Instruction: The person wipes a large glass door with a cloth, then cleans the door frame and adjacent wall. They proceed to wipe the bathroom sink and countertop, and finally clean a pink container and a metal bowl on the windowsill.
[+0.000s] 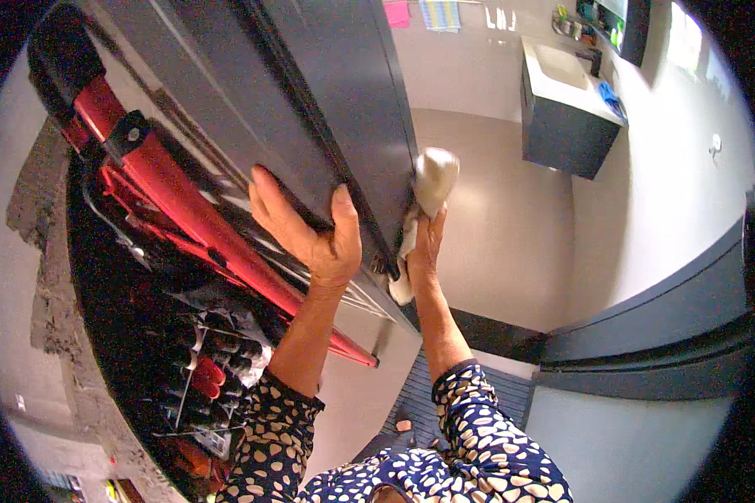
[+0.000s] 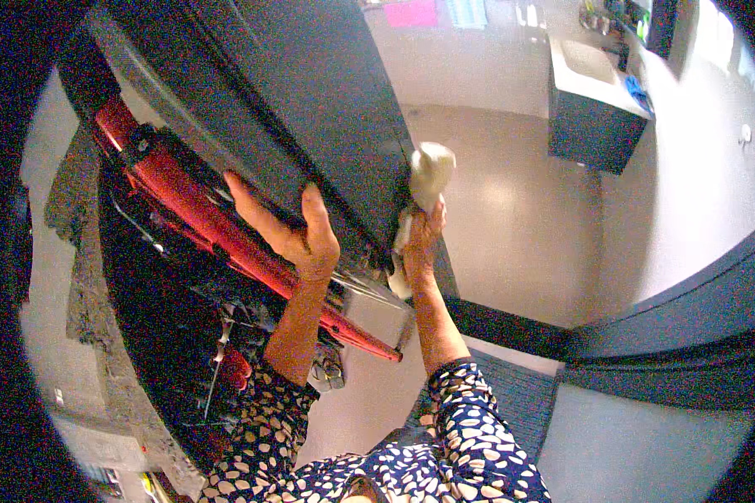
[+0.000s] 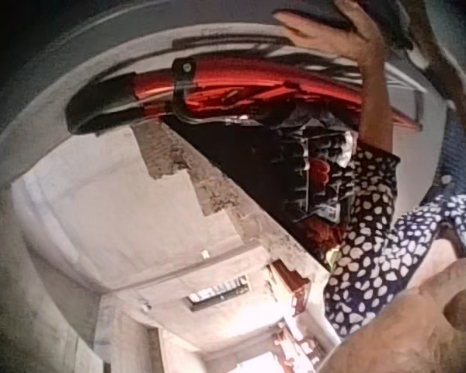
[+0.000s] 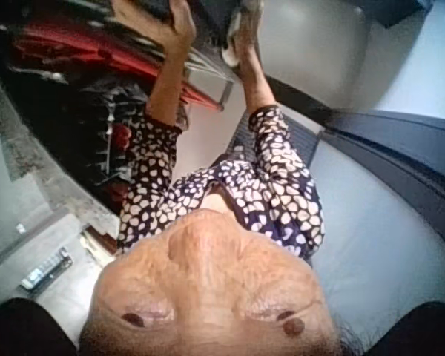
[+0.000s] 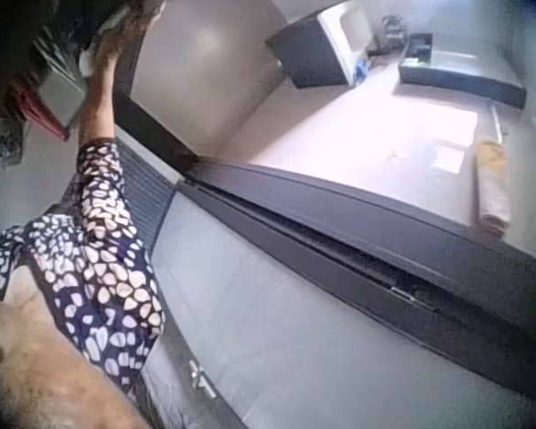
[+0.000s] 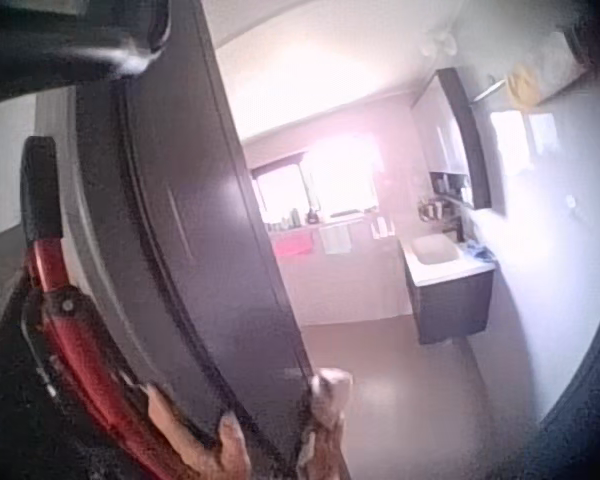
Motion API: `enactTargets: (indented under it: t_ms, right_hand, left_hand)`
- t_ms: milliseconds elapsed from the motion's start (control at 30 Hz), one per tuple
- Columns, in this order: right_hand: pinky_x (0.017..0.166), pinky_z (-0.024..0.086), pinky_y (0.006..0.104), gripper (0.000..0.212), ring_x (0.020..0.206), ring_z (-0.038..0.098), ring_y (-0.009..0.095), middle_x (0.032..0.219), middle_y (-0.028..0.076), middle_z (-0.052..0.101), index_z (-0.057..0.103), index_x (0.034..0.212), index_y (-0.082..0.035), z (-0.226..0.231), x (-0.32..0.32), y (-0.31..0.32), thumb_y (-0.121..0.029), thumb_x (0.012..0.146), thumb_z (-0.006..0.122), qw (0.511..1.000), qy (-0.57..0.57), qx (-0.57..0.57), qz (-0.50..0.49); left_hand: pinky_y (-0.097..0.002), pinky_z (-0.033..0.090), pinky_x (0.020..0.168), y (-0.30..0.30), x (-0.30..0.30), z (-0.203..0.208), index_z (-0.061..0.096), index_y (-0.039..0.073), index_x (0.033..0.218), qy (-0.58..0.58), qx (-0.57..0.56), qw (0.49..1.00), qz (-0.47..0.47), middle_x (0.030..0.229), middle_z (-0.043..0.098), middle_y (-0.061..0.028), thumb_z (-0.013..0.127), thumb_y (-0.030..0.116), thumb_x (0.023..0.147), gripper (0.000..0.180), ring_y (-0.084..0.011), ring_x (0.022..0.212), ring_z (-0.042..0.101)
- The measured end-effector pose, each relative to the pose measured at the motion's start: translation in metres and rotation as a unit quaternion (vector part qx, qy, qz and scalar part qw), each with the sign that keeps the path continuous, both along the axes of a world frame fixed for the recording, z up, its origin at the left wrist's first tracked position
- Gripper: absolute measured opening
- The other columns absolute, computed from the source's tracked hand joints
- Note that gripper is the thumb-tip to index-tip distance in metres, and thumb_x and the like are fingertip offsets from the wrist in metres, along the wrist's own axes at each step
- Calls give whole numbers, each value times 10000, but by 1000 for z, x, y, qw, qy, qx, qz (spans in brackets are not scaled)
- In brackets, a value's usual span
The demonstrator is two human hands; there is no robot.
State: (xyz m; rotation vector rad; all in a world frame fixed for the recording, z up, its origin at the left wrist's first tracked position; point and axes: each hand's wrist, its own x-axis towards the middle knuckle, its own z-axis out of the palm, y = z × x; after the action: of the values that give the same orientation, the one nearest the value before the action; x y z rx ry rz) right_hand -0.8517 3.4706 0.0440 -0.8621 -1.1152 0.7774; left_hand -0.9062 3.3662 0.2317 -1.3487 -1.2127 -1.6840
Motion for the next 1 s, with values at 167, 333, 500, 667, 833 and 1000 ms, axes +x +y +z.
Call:
enactTargets:
  t_ms: [167,333,500,667,833,1000]
  right_hand:
    - [763,416,340,314,870,503,215,984,92,513,448,1187,-56,-101,0,-20,-188,905,406,954,188,-172,158]
    - [530,400,233,225,599,483,75,742,-38,538,522,1104,-144,-66,-3,-75,-193,886,497,888,288,-340,116]
    - [711,421,245,405,862,506,120,1028,28,540,388,1270,-121,14,-9,-96,-159,886,510,960,208,-132,133]
    - [937,280,548,550,1174,348,456,1289,260,369,424,1201,-3,78,-1,-113,-143,700,601,978,-76,172,-85]
    - [902,362,382,390,1036,475,232,1161,132,511,439,1236,-29,-3,-8,-94,-205,890,486,996,67,-34,45]
    - [924,366,319,446,1094,464,190,1169,98,518,388,1262,-29,-51,9,-108,-288,914,491,931,303,-166,117]
  left_hand:
    - [-499,212,1005,5,-8,0,214,-97,1356,5,3,1000,-22,1319,279,-336,612,240,795,766,-440,1196,287]
    - [-500,244,975,9,-17,-2,230,-90,1354,61,14,998,16,1300,295,-337,590,254,813,735,-445,1151,321]
    - [-494,283,957,13,-6,9,247,-69,1354,92,26,994,56,1267,334,-319,623,309,784,780,-438,1120,351]
    - [-481,291,974,23,-6,3,254,-41,1364,119,54,988,85,1291,351,-259,686,301,726,843,-419,1135,364]
    - [-446,287,997,14,21,14,166,-36,1394,48,25,998,-28,1341,275,-260,658,231,777,834,-359,1202,321]
    - [-409,367,969,8,20,19,203,19,1391,-10,33,994,-103,1347,334,-195,681,123,716,834,-303,1135,428]
